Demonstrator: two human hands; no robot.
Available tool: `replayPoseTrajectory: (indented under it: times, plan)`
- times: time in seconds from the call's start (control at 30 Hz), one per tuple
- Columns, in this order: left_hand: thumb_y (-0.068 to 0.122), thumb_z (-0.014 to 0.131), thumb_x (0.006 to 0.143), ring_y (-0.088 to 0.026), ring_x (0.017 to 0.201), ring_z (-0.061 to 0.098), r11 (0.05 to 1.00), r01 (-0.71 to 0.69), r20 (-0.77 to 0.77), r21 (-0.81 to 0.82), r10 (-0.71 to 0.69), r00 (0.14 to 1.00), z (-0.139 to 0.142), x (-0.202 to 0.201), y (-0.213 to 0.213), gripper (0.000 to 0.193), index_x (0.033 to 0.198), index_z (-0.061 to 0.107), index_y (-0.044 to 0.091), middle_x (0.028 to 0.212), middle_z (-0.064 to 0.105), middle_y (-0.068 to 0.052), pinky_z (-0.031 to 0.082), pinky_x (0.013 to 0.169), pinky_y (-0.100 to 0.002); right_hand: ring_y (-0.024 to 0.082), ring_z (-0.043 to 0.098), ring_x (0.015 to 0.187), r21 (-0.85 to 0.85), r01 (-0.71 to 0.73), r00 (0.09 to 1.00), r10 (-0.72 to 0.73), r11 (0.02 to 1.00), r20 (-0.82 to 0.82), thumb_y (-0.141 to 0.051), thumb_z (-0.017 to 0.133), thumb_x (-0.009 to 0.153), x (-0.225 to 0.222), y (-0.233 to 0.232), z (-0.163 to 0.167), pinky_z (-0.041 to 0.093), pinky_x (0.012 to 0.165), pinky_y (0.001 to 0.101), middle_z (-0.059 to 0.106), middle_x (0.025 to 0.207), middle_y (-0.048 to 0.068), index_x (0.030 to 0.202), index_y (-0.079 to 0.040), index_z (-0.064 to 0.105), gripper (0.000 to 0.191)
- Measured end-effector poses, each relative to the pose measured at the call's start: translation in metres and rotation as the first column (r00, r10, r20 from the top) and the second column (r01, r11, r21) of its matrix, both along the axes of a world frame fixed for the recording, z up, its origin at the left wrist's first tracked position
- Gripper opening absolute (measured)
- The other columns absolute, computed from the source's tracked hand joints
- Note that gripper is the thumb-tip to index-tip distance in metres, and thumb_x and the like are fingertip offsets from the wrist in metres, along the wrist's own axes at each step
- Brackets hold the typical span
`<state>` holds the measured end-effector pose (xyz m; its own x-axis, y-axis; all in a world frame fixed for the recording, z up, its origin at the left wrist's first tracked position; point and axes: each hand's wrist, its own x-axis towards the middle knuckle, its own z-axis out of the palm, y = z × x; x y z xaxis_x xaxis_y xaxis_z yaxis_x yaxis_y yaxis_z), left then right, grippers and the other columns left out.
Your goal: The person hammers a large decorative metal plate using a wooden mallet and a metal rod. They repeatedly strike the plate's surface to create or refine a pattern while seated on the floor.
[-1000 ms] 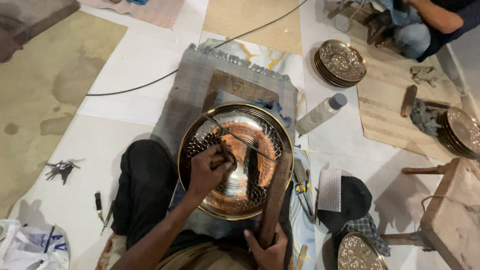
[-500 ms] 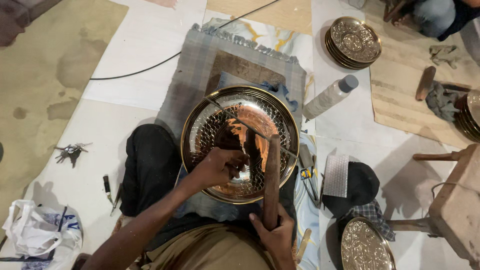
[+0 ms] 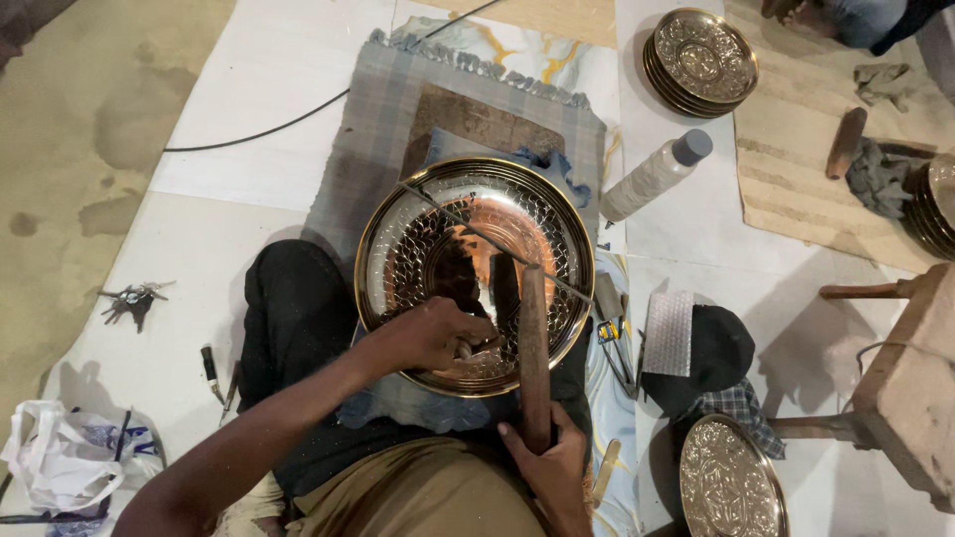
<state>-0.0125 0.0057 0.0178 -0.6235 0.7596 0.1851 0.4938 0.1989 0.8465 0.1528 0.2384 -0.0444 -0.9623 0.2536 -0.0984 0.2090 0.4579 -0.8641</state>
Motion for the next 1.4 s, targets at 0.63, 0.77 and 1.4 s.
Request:
replayPoseTrajectory:
  times: [0.63,0.77,1.4]
  plan:
    - [0.016,0.081,0.077,-0.022,0.066,0.073,0.986,0.127,-0.026,-0.109,-0.130,0.991,-0.034,-0.013,0.002,0.037,0.113,0.073,0.014,0.076,0.074,-0.007,0.055,0.062,-0.036,0.020,0.066,0.073,-0.271,0.197,0.980,-0.192,0.942,0.045,-0.004,0.083,0.074,0.010,0.018,-0.007,0.053,0.068,0.0330,0.068,0.082,0.015,0.110,0.003,0.065,0.041]
    - [0.015,0.082,0.072,-0.026,0.069,0.072,0.985,0.104,-0.006,-0.140,-0.106,0.994,-0.036,-0.009,-0.001,0.047,0.118,0.072,0.013,0.078,0.074,-0.011,0.056,0.065,-0.039,0.035,0.072,0.077,0.225,-0.088,0.991,0.062,0.970,0.117,-0.003,0.081,0.070,-0.003,0.019,0.008,0.053,0.069,0.0386,0.071,0.085,0.020,0.111,0.003,0.064,0.045]
    - [0.014,0.081,0.068,-0.030,0.072,0.076,0.931,-0.337,0.043,-0.141,0.345,0.937,-0.032,0.034,0.000,0.057,0.122,0.066,0.013,0.082,0.076,-0.014,0.060,0.066,-0.041,0.037,0.063,0.067,0.276,-0.448,0.894,0.414,0.850,0.173,-0.009,0.073,0.068,-0.092,0.031,0.082,0.051,0.066,0.0435,0.065,0.074,0.023,0.110,0.001,0.059,0.045]
